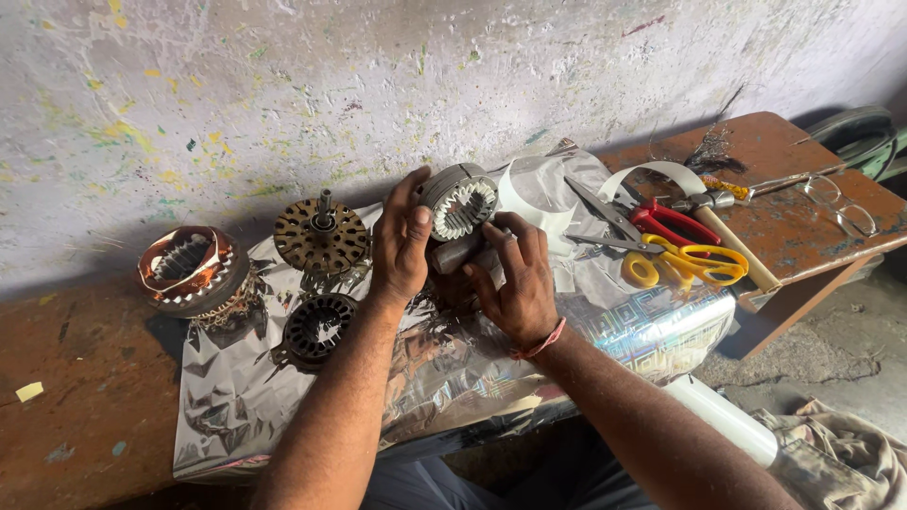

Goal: The person cuts small white paper rectangles with scissors and inserts them into the slots of an electric fan motor stator by hand.

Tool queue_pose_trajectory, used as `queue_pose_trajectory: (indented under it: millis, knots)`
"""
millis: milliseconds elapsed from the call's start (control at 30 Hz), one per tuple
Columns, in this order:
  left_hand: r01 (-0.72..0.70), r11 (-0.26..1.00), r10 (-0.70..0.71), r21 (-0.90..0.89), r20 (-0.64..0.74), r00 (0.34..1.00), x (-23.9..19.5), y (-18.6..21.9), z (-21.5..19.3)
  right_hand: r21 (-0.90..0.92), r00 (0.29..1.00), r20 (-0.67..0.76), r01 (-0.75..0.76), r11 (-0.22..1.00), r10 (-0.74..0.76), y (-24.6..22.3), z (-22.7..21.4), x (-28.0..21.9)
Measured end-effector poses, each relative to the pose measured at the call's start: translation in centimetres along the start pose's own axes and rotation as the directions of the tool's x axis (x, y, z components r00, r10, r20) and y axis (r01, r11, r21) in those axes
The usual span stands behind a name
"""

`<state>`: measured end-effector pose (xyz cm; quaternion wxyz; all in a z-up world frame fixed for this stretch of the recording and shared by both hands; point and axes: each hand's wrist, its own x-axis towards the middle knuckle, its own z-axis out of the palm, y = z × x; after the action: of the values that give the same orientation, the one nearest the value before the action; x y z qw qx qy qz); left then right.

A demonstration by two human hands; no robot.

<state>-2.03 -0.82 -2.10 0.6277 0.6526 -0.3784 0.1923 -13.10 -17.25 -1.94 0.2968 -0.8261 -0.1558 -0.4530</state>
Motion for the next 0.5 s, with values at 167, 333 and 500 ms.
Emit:
queue_pose_trajectory:
  millis: [167,333,500]
  knots:
    - [0.092,0.982,-0.089,0.165,-0.024,0.996,0.05,0.22,0.34,-0.005,1.0,0.011,-0.008,1.0,0.008,-0.09,-0.04,0.03]
    - [0.085,0.99,-0.082,0.113,-0.03,0.996,-0.31,0.2,0.19,-0.019,1.0,0.025,0.002,1.0,-0.001,-0.51,-0.14,0.02]
    - [0.001,0.996,-0.002,-0.088,-0.009,1.0,-0.59,0.23,0.4,-0.058,0.999,0.031,0.033,0.998,-0.031,-0.73,0.09,-0.16]
